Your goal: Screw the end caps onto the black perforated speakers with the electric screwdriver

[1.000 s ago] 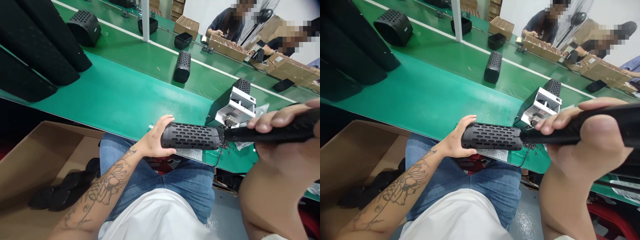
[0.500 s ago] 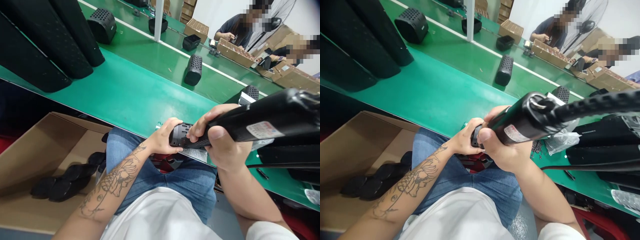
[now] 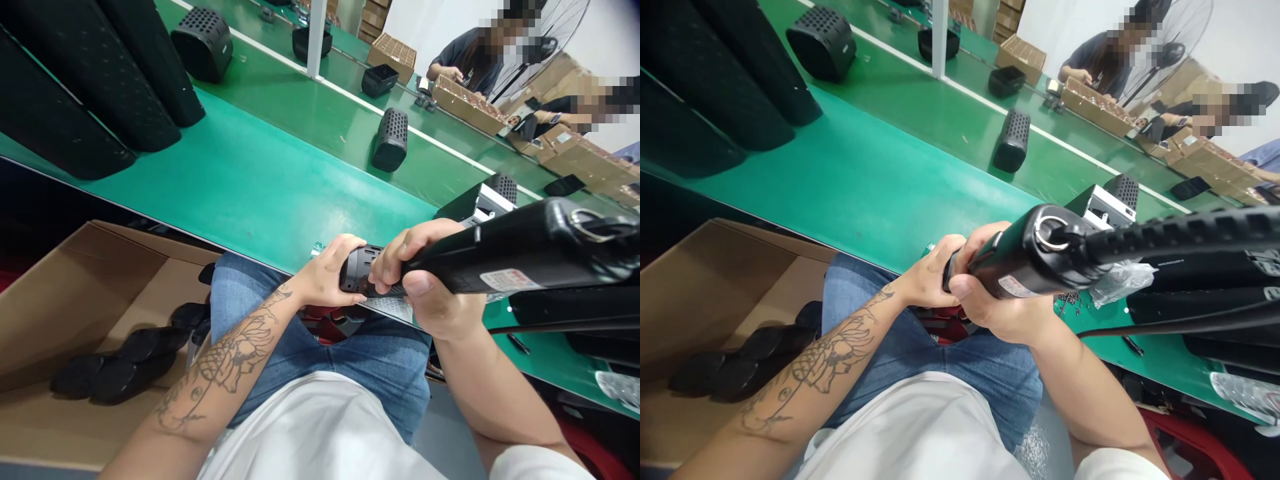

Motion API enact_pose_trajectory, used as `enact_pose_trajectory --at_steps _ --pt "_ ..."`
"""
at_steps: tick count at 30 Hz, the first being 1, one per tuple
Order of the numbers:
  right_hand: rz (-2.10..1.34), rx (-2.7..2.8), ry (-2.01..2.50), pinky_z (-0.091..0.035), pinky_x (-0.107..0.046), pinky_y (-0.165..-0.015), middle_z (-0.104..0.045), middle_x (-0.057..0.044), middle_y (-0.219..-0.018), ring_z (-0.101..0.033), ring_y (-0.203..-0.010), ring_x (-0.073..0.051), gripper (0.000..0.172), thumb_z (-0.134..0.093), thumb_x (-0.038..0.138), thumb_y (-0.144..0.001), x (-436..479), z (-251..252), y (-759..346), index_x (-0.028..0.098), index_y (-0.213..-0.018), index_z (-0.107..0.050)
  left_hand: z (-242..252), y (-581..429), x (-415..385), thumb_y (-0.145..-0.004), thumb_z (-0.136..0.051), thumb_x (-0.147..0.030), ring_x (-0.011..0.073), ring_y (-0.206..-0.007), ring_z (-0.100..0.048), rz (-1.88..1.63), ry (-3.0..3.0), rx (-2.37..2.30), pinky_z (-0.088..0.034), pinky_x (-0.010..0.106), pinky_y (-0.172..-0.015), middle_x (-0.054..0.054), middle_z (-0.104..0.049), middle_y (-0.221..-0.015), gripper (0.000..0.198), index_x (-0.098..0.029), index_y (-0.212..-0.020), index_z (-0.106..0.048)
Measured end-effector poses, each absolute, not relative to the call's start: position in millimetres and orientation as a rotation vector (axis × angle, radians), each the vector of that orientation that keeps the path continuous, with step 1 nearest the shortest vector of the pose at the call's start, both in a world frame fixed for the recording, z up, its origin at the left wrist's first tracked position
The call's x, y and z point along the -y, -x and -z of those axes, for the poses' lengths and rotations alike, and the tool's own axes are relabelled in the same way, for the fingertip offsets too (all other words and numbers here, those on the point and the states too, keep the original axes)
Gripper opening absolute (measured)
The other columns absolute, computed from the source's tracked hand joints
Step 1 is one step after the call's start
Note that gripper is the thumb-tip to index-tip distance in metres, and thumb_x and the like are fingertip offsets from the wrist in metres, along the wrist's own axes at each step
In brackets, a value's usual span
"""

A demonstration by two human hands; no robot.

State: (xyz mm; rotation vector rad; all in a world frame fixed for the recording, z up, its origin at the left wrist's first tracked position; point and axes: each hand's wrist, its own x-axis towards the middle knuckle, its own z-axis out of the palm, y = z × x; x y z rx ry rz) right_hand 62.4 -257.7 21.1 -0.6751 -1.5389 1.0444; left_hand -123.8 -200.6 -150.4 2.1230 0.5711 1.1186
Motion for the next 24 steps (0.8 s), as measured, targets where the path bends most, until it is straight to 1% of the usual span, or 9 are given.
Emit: enact_pose_trajectory --at_steps 5,10,11,13,16,17,19,22,24 --pt "-1.049 1.541 0.733 -0.064 -0.04 -0.062 -0.077 0.001 -0.075 -0.072 -0.061 -0.02 0.03 -0.099 0.047 -0.097 256.9 -22.0 -58.4 0.028 -0.099 -0.076 152.6 123.8 200.9 -0.085 -0.102 -0.044 0.0435 -0.159 -0.063 -1.093 -2.12 -0.574 -0.057 0.065 -0.136 0.018 -0.055 -0.167 0.112 -0.03 -0.178 -0.04" --pt "-1.002 1.523 0.62 -0.064 -0.038 -0.058 -0.079 0.002 -0.076 -0.074 -0.058 -0.019 0.024 -0.098 0.042 -0.097 255.7 -35.4 -60.1 0.027 -0.108 -0.082 151.2 132.0 202.2 -0.078 -0.108 -0.043 0.0502 -0.179 -0.045 -0.997 -2.08 -0.636 -0.046 0.071 -0.145 0.02 -0.04 -0.19 0.134 -0.035 -0.188 -0.031" --pt "-0.955 1.503 0.596 -0.065 -0.038 -0.057 -0.079 0.002 -0.076 -0.073 -0.057 -0.019 0.024 -0.097 0.042 -0.097 254.4 -40.8 -66.5 0.027 -0.111 -0.083 149.9 134.7 202.9 -0.077 -0.108 -0.041 0.0497 -0.178 -0.047 -0.964 -2.065 -0.659 -0.046 0.07 -0.145 0.02 -0.041 -0.191 0.136 -0.036 -0.189 -0.031" --pt "-0.795 1.412 0.631 -0.064 -0.039 -0.056 -0.076 0.003 -0.074 -0.07 -0.054 -0.02 0.023 -0.094 0.042 -0.099 249.4 -52.6 -89.0 0.027 -0.112 -0.084 147.2 140.4 205.1 -0.078 -0.107 -0.039 0.0465 -0.168 -0.06 -0.93 -2.032 -0.703 -0.051 0.067 -0.142 0.017 -0.053 -0.184 0.129 -0.036 -0.186 -0.037" --pt "-0.385 1.224 0.893 -0.063 -0.039 -0.059 -0.073 0.003 -0.071 -0.07 -0.056 -0.02 0.007 -0.086 0.03 -0.1 235.0 -64.2 -143.9 0.025 -0.103 -0.082 144.2 147.5 209.1 -0.074 -0.107 -0.041 0.0422 -0.149 -0.076 -0.943 -1.953 -0.813 -0.06 0.064 -0.136 0.013 -0.07 -0.166 0.113 -0.036 -0.173 -0.054" --pt "-0.242 1.169 0.997 -0.063 -0.039 -0.061 -0.073 0.003 -0.071 -0.071 -0.057 -0.02 0.003 -0.084 0.024 -0.098 228.9 -64.2 -164.9 0.024 -0.099 -0.081 143.1 148.9 209.5 -0.073 -0.108 -0.043 0.0415 -0.145 -0.078 -0.951 -1.912 -0.861 -0.063 0.063 -0.133 0.012 -0.073 -0.162 0.11 -0.036 -0.17 -0.057" --pt "-0.068 1.086 1.142 -0.062 -0.037 -0.062 -0.072 0.003 -0.068 -0.072 -0.057 -0.02 0.008 -0.084 0.02 -0.094 216.6 -57.6 -204.6 0.024 -0.091 -0.078 139.3 148.7 206.5 -0.072 -0.108 -0.047 0.0395 -0.138 -0.082 -0.973 -1.811 -0.97 -0.068 0.06 -0.126 0.01 -0.076 -0.156 0.109 -0.034 -0.168 -0.058" --pt "-0.046 1.054 1.286 -0.065 -0.038 -0.068 -0.072 0.003 -0.067 -0.072 -0.06 -0.021 0.013 -0.082 0.024 -0.095 204.7 -36.5 -245.2 0.025 -0.087 -0.073 128.6 134.6 187.1 -0.072 -0.107 -0.052 0.038 -0.132 -0.083 -1.059 -1.686 -1.147 -0.073 0.056 -0.116 0.011 -0.076 -0.151 0.11 -0.031 -0.169 -0.058" --pt "-0.073 1.059 1.362 -0.066 -0.04 -0.069 -0.072 0.003 -0.069 -0.073 -0.061 -0.022 0.013 -0.078 0.027 -0.097 203.3 -22.1 -257.0 0.026 -0.087 -0.07 120.3 111.3 164.0 -0.072 -0.107 -0.054 0.0389 -0.135 -0.08 -1.162 -1.657 -1.218 -0.072 0.057 -0.116 0.012 -0.074 -0.154 0.11 -0.03 -0.168 -0.059"
